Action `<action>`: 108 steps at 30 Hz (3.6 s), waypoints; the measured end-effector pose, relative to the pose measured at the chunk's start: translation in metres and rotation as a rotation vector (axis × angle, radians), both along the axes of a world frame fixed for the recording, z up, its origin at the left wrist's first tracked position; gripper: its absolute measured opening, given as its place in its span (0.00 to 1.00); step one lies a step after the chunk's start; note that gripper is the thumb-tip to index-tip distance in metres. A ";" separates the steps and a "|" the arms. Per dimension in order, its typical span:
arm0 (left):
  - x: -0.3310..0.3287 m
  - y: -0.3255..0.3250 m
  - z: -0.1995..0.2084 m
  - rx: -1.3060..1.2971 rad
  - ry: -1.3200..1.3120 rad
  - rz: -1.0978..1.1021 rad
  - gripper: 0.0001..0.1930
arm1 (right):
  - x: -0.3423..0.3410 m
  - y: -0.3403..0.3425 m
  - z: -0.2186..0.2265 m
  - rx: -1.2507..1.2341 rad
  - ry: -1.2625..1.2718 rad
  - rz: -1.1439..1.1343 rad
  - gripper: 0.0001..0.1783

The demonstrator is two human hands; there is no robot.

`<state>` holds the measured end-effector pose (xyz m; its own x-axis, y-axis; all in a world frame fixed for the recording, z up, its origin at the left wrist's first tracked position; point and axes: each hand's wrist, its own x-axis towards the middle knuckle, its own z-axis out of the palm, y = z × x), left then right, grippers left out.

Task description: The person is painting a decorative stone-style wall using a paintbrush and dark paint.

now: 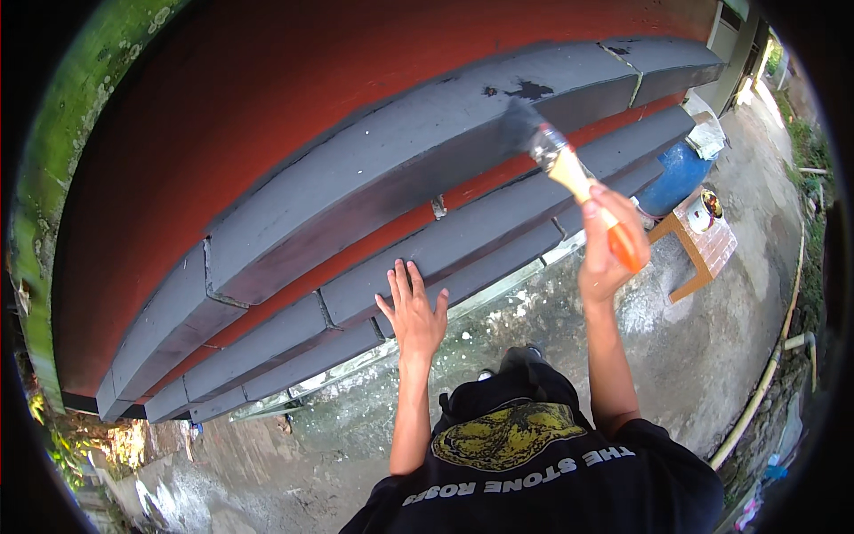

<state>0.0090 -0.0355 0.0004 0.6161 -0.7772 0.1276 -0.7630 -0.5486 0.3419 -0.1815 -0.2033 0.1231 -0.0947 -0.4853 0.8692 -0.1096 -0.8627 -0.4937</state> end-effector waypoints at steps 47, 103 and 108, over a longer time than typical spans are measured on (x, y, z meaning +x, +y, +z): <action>0.001 -0.002 -0.002 0.021 -0.025 -0.011 0.41 | -0.010 0.024 -0.007 -0.158 0.006 0.156 0.12; -0.047 0.014 0.081 -1.551 -0.153 0.256 0.17 | 0.036 0.046 -0.027 -0.045 0.313 0.993 0.23; -0.017 0.006 0.090 -1.582 0.216 -0.032 0.17 | 0.041 -0.028 -0.051 0.110 0.503 0.801 0.19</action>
<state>-0.0079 -0.0293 0.0909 0.7157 0.0345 0.6975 -0.6304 0.4618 0.6240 -0.1409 -0.2317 0.0719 0.6739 -0.3255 0.6633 0.2723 -0.7252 -0.6324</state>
